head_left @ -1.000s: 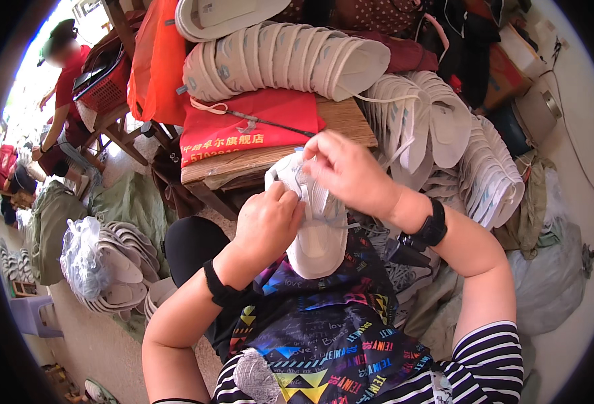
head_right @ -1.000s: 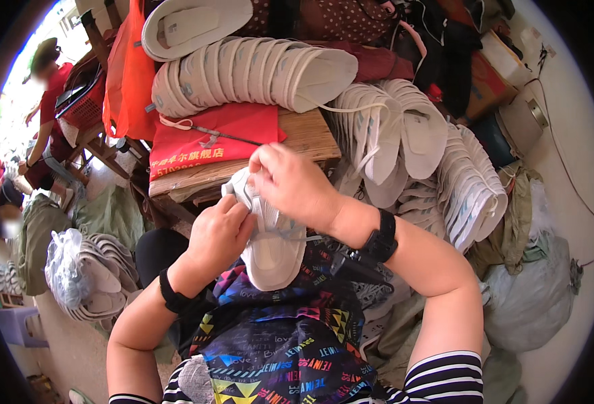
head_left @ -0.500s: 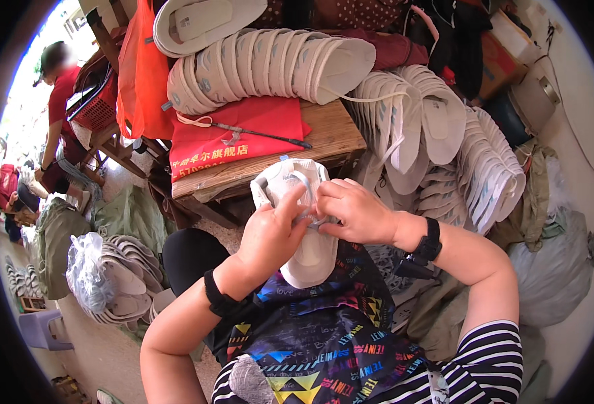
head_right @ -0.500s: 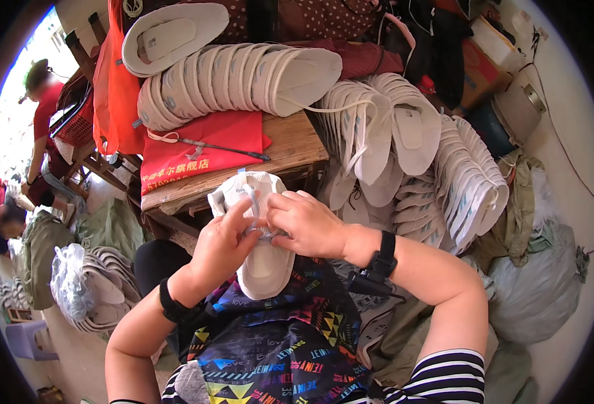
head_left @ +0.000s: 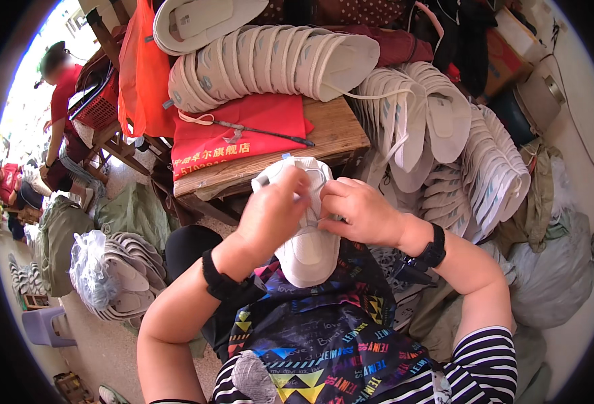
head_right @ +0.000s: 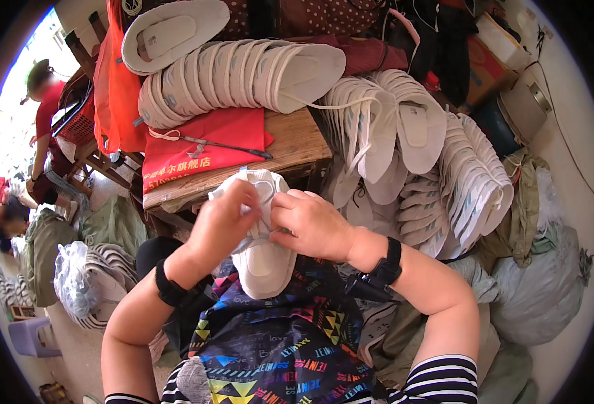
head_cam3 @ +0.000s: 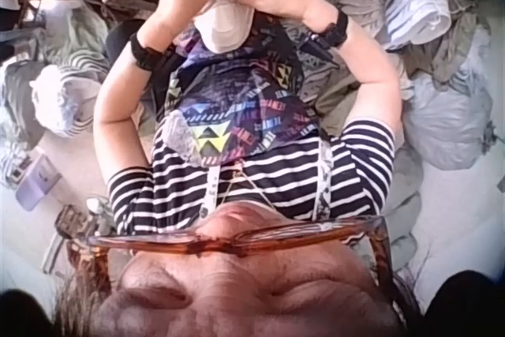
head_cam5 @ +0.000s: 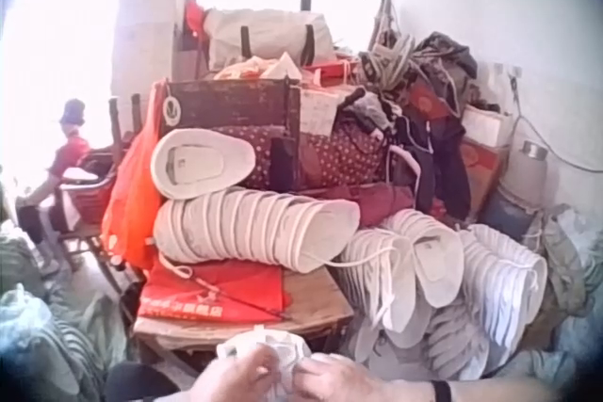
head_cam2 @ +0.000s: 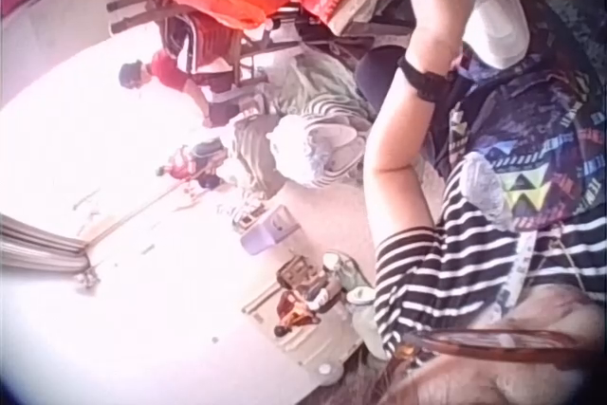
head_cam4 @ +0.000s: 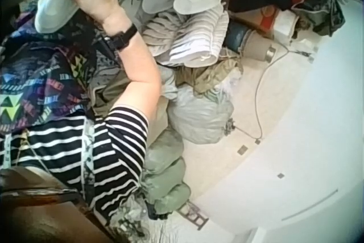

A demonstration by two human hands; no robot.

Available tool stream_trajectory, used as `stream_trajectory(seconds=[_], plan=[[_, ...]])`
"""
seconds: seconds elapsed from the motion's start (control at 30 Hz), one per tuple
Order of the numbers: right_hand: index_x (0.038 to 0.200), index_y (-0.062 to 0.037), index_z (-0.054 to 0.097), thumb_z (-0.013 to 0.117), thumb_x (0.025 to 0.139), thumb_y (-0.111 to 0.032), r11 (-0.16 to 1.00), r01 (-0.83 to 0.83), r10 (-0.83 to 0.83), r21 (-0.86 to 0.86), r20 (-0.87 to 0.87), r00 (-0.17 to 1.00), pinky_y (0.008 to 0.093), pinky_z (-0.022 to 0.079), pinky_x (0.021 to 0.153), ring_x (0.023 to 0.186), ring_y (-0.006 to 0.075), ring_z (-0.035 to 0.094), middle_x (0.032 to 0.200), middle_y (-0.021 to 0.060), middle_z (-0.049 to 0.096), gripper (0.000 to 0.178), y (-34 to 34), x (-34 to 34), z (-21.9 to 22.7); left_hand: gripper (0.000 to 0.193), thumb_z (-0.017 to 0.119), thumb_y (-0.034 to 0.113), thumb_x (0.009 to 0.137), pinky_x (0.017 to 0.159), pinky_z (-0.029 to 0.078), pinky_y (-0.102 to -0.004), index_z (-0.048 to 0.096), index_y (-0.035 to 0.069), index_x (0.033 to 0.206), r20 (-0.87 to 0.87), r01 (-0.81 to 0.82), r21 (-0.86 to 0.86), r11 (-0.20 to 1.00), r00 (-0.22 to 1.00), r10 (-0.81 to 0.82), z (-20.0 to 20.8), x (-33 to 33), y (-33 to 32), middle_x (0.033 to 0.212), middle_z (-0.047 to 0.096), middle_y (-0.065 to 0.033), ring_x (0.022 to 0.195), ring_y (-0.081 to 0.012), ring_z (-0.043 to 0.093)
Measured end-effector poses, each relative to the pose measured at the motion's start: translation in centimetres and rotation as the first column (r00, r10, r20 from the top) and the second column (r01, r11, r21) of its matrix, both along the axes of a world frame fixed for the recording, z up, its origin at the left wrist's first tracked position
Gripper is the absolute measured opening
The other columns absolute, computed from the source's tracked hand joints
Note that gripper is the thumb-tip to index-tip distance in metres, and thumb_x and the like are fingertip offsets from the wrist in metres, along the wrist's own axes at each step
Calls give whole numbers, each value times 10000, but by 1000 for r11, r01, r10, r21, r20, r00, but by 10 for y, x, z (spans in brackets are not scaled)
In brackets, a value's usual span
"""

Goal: Lace a white athletic shoe by threading the laces through the eyelets and pulling them tight.

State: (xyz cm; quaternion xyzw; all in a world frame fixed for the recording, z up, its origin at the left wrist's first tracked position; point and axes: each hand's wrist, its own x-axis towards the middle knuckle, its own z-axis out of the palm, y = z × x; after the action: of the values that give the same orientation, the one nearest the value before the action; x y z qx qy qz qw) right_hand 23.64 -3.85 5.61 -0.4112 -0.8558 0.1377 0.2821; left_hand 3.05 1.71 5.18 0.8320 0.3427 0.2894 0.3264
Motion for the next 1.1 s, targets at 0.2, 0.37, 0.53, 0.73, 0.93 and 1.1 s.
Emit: stream_trajectory(seconds=[0.2, 0.37, 0.53, 0.73, 0.93, 1.1], plan=[[782, -35, 577, 634, 861, -220, 933, 349, -334, -94, 140, 932, 492, 489, 587, 699, 370, 638, 854, 126, 565, 210, -3, -34, -1, 261, 698, -46, 841, 533, 352, -162, 549, 31, 1040, 291, -62, -370, 927, 940, 180, 10, -5, 7, 801, 569, 50, 620, 10, 430], [851, -4, 607, 613, 920, -149, 882, 337, -457, -329, -428, 779, 348, 519, 591, 616, 259, 617, 801, 121, 608, 161, 26, -31, 19, 170, 649, 23, 916, 560, 422, -169, 576, 9, 1069, 387, 10, -524, 851, 893, 228, 0, -9, 4, 876, 649, 12, 683, -13, 537], [996, -5, 608, 543, 997, -134, 730, -90, -574, -678, -679, 458, 242, 550, 583, 636, 103, 642, 851, 43, 631, 145, 42, -22, 46, 265, 656, 87, 940, 675, 483, -202, 549, -7, 1164, 506, 185, -650, 737, 829, 238, 17, -9, 6, 978, 653, -24, 847, -54, 597], [1042, 14, 596, 546, 990, -104, 708, -92, -562, -700, -639, 525, 249, 570, 595, 651, 110, 650, 876, 70, 643, 139, 33, -39, 49, 256, 639, 60, 940, 701, 471, -205, 559, 12, 1178, 573, 224, -654, 723, 770, 280, 27, -8, 13, 1010, 668, -38, 888, -68, 613], [1184, 9, 602, 601, 984, -202, 569, -271, -578, -777, -612, 540, 236, 562, 630, 676, 88, 643, 882, 40, 645, 291, 40, -33, 49, 309, 614, -2, 931, 669, 448, -186, 515, 12, 1223, 603, 165, -546, 821, 758, 249, 22, -7, 19, 986, 647, -30, 880, -59, 597], [1141, 10, 610, 607, 981, -205, 619, -221, -536, -753, -612, 582, 220, 535, 606, 652, 78, 629, 853, 37, 646, 268, 52, -36, 52, 392, 602, -37, 921, 631, 407, -160, 459, 9, 1282, 502, 69, -400, 914, 851, 156, 22, -9, 25, 932, 625, -24, 766, -20, 541]])
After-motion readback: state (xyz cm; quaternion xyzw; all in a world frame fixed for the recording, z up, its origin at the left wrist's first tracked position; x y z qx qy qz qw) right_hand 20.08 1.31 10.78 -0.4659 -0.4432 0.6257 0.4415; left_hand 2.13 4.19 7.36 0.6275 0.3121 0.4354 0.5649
